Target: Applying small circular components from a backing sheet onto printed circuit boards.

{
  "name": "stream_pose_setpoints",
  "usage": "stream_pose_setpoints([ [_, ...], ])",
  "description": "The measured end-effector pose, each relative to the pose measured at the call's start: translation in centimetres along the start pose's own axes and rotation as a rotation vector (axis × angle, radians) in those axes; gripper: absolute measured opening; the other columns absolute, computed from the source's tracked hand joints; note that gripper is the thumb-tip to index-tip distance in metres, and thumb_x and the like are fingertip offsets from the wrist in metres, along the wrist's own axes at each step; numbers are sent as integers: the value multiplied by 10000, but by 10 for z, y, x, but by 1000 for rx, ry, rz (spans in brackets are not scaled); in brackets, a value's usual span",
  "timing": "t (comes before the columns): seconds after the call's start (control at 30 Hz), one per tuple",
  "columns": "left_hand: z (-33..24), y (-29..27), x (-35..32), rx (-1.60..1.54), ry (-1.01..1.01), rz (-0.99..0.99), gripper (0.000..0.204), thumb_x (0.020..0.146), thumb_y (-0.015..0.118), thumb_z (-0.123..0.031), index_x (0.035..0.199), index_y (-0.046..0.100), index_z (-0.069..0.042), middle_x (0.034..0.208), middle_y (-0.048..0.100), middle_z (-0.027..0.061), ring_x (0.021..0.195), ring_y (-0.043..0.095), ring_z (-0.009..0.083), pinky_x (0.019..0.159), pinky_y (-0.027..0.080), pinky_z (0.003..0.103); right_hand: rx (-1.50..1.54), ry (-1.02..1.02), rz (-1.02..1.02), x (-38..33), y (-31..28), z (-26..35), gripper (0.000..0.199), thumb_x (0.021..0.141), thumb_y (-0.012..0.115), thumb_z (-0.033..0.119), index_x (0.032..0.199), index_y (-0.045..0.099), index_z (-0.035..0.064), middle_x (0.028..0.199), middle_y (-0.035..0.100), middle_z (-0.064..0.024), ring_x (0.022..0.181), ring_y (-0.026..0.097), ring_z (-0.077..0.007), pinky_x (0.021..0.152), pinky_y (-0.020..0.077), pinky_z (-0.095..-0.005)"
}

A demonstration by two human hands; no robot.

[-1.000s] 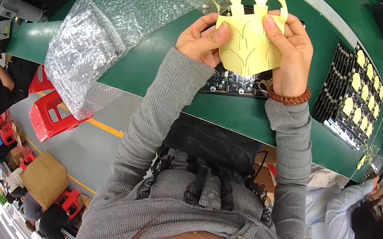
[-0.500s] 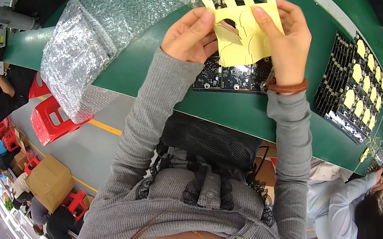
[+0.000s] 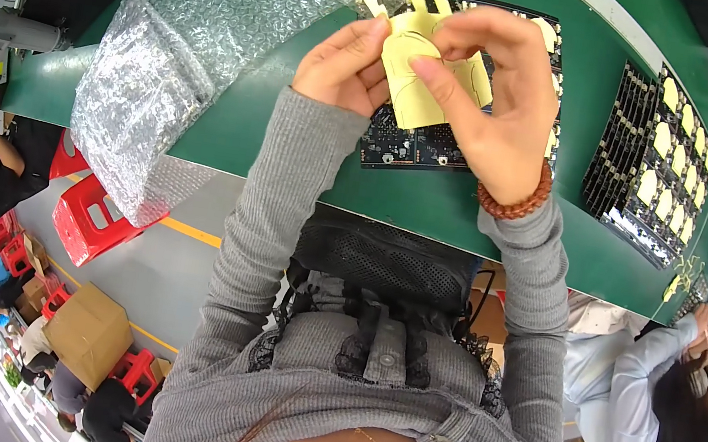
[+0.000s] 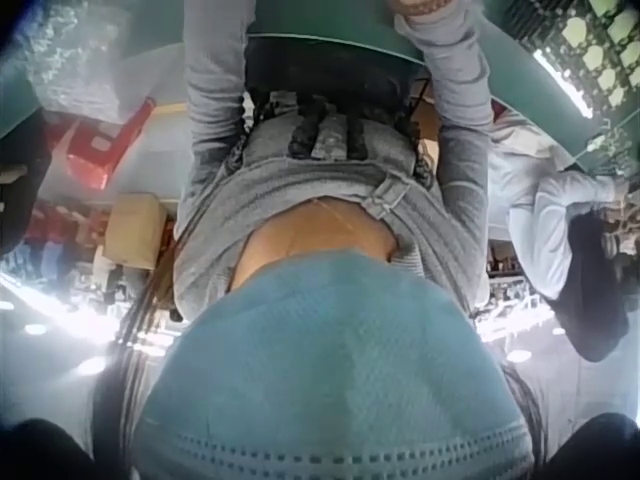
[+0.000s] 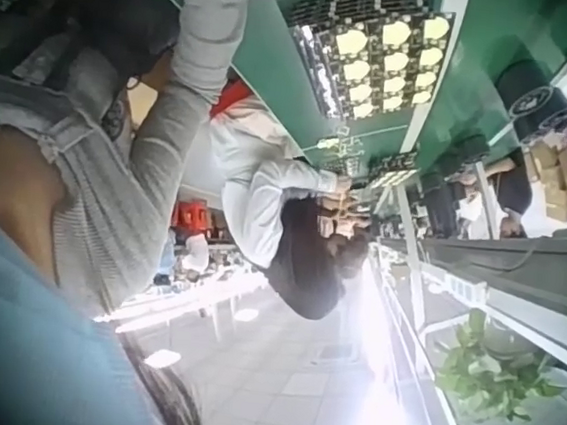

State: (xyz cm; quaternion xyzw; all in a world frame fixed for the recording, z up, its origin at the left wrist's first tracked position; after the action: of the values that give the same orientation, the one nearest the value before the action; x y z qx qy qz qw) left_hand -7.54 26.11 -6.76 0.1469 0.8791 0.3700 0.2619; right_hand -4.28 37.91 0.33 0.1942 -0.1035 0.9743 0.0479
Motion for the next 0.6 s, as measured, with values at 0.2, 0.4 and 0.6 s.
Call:
stream_pose_setpoints([
  [0.2,-6,-5,-1,126,108,18,188,838,564,-110,990,518,-9,928,593,95,804,589,155,723,487,270,-67,-242,-256,-6,-9,21,388,714,647,-57,1032,427,-28,886,547,-95,772,527,-127,720,429,-243],
  [0.4,-86,-10,-33,1536,826,-579,295,776,628,-91,1036,520,0,922,588,105,788,564,158,697,450,259,150,50,-533,2,-62,-28,353,718,647,-43,1007,447,-18,862,552,-72,743,521,-110,687,425,-210],
  [0.6,-83,79,6,1588,1289,128,236,725,672,-100,950,605,-75,721,559,20,697,572,147,658,456,246,-71,242,-330,10,-57,-53,222,704,629,-58,891,519,-7,767,551,-21,683,489,-61,630,412,-183],
])
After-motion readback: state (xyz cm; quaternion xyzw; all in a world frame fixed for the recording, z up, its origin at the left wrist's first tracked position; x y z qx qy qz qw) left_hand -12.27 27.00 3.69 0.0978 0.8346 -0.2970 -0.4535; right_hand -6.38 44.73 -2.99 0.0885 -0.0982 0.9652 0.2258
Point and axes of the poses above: each hand's wrist, its own x-axis towards the middle knuckle, its own y-axis out of the palm, z = x × y, the point moved 7 cm from there along x, towards the middle knuckle
